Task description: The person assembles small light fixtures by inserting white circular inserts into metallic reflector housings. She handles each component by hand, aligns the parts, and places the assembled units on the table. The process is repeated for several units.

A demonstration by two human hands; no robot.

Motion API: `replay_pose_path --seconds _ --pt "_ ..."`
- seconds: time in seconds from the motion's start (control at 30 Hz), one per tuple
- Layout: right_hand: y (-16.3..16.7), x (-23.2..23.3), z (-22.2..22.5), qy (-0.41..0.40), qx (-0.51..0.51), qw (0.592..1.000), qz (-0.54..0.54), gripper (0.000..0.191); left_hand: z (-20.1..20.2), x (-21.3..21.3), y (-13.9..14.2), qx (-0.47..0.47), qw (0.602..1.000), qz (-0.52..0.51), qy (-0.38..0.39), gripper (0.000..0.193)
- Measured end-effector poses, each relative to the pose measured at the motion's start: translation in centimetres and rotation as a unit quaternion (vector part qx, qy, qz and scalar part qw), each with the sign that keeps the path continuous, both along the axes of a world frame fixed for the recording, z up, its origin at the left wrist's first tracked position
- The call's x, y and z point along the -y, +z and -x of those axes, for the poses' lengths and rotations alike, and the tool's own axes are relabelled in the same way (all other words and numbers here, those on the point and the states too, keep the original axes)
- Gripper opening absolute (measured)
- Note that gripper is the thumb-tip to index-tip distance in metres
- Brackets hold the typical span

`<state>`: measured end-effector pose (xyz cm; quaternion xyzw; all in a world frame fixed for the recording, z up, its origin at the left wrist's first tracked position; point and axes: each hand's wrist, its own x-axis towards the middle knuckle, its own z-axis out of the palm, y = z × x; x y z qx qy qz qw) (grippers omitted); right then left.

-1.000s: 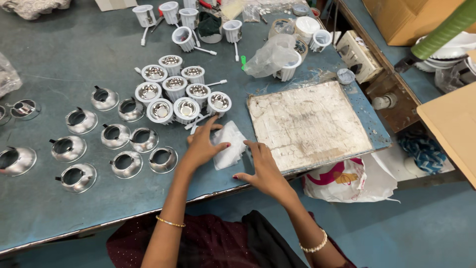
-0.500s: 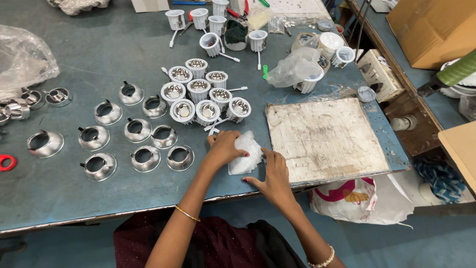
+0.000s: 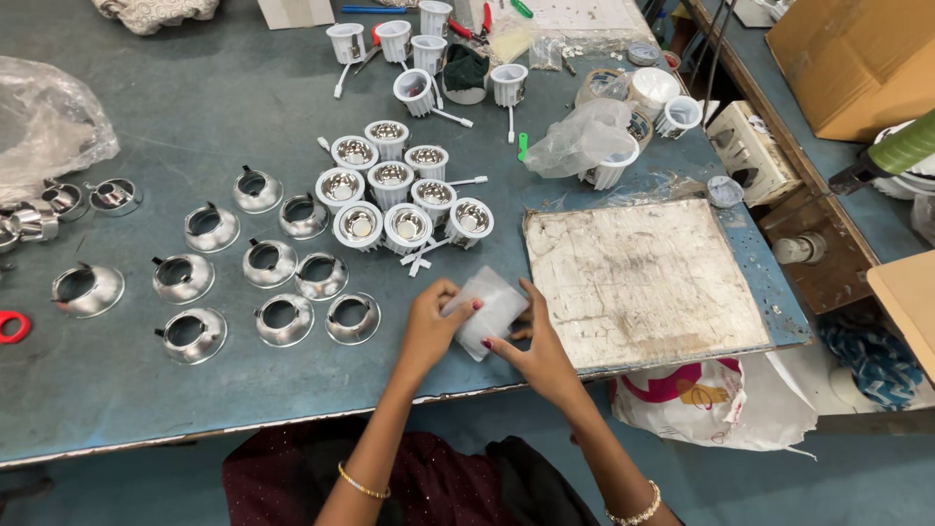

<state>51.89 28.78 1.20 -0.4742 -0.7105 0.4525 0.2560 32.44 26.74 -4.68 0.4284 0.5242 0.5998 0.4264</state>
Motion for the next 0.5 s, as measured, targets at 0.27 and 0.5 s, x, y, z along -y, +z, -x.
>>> replay_pose_path --seconds 0.27,0.5 --pt "-1.0 -1.8 1.2 0.052 -0.198 0.972 0.116 0.048 -1.8 1.8 0.4 0.276 0.96 -0.027 0.043 0.027" --pt "0.1 -2.5 1.2 0.034 -0.101 0.988 0.11 0.041 -2.0 1.5 -0.4 0.36 0.933 0.016 0.017 0.039"
